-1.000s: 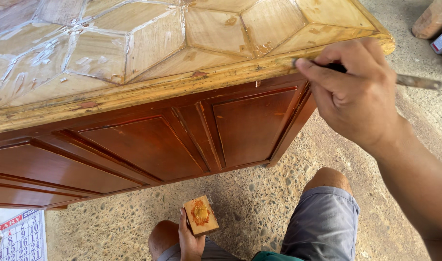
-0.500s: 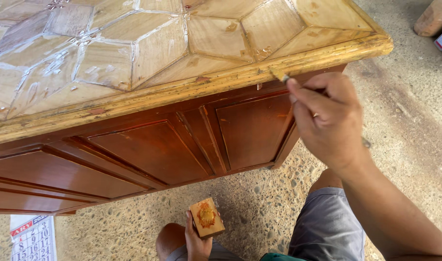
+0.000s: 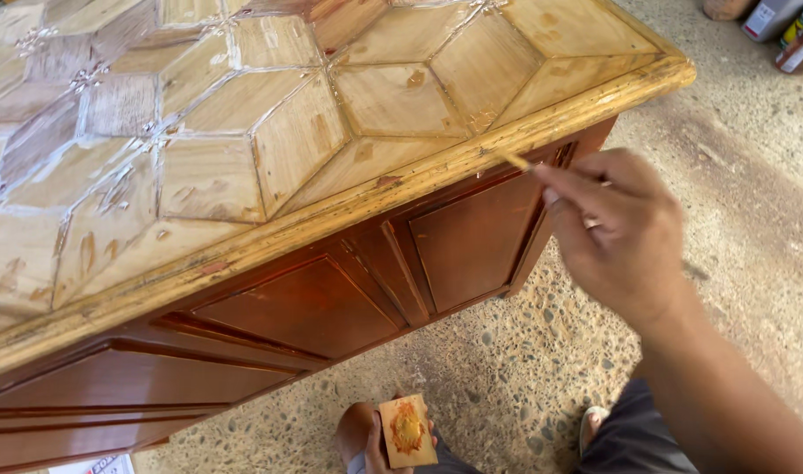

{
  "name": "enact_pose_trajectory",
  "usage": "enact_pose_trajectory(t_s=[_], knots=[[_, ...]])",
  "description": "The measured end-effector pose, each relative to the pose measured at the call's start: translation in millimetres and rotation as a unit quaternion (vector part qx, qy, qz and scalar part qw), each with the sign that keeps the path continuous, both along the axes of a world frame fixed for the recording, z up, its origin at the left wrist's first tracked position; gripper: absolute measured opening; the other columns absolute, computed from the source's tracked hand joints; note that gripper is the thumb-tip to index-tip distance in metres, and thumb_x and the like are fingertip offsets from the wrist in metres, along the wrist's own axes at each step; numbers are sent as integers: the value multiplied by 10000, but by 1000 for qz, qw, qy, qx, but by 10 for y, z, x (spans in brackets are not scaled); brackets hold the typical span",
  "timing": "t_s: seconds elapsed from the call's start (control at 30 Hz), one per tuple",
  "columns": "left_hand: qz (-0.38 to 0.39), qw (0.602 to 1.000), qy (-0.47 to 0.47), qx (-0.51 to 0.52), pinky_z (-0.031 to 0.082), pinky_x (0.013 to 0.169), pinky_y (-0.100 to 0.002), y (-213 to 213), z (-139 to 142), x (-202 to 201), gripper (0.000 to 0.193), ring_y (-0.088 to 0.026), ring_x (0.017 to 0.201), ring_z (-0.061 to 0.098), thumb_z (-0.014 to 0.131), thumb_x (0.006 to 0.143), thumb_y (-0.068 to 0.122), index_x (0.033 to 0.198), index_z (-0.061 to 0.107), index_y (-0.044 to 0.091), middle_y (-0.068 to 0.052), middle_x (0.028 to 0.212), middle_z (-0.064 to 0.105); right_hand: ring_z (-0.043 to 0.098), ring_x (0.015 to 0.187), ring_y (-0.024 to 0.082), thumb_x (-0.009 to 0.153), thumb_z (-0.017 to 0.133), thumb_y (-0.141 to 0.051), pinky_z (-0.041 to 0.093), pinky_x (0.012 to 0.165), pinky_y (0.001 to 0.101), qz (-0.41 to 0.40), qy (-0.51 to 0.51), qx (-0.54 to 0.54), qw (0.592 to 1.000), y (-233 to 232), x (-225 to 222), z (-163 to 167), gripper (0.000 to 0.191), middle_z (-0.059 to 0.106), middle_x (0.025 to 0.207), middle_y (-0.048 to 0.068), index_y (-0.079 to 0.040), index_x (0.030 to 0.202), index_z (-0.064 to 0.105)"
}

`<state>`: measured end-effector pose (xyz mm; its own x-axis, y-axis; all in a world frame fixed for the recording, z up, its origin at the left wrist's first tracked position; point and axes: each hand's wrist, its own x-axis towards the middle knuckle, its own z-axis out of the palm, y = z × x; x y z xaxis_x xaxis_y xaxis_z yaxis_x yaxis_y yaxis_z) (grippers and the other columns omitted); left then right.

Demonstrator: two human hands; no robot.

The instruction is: The person applies a yellowish wood finish to the edges and corners of a wooden cabinet using a small brush. They repeatedly dip the brush into a small wooden block containing the finish and carefully coat the top edge and side panels.

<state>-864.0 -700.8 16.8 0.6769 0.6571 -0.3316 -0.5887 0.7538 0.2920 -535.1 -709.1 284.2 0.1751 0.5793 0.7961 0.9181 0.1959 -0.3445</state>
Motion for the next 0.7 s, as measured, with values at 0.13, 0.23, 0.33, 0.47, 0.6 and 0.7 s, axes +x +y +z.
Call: enact_pose_trajectory(t_s=[0.13, 0.23, 0.33, 0.47, 0.6, 0.7], knots=[[-40, 999, -14, -32, 597, 891, -594, 53, 27, -131, 668, -415, 1108, 646, 443, 914, 600, 1468, 435, 227, -240, 1295, 571, 594, 676, 126, 996, 704, 9, 461, 530, 239, -54, -88, -40, 994, -17, 82, 79, 190, 682, 900, 63, -51, 1142, 810], [-35, 999, -2, -28, 611, 861, -579, 98, 73, -145, 646, -417, 1086, 647, 452, 935, 585, 1457, 421, 206, -252, 1271, 563, 557, 609, 128, 997, 703, 6, 393, 419, 239, -49, -113, -79, 989, -2, 61, 96, 159, 678, 839, 48, -68, 1043, 836], [-31, 998, 22, -41, 620, 822, -563, 148, 115, -140, 654, -412, 1049, 650, 451, 934, 586, 1459, 422, 196, -252, 1242, 569, 573, 645, 125, 998, 716, -17, 428, 477, 247, -34, -114, -46, 992, -11, 39, 127, 113, 678, 868, 57, -49, 1024, 820], [-24, 997, 51, -55, 626, 789, -536, 182, 131, -116, 661, -400, 1011, 648, 437, 953, 581, 1451, 431, 146, -249, 1208, 572, 621, 750, 121, 1029, 727, 12, 513, 585, 217, 20, -90, 0, 996, 50, 95, 131, 110, 665, 948, 57, -29, 1106, 795], [-23, 995, 73, -58, 622, 762, -528, 199, 129, -115, 657, -388, 987, 652, 421, 931, 587, 1425, 455, 155, -237, 1193, 584, 579, 601, 150, 905, 723, 69, 444, 428, 252, 46, -54, -32, 997, 77, 209, 67, 152, 672, 874, 106, 9, 1003, 823], [-23, 997, 60, -34, 621, 759, -521, 210, 111, -118, 670, -388, 982, 651, 428, 948, 593, 1419, 450, 118, -240, 1185, 581, 631, 735, 127, 940, 745, 1, 535, 586, 256, 47, -114, -52, 991, 12, 341, 147, 171, 684, 957, 96, -29, 1097, 805]])
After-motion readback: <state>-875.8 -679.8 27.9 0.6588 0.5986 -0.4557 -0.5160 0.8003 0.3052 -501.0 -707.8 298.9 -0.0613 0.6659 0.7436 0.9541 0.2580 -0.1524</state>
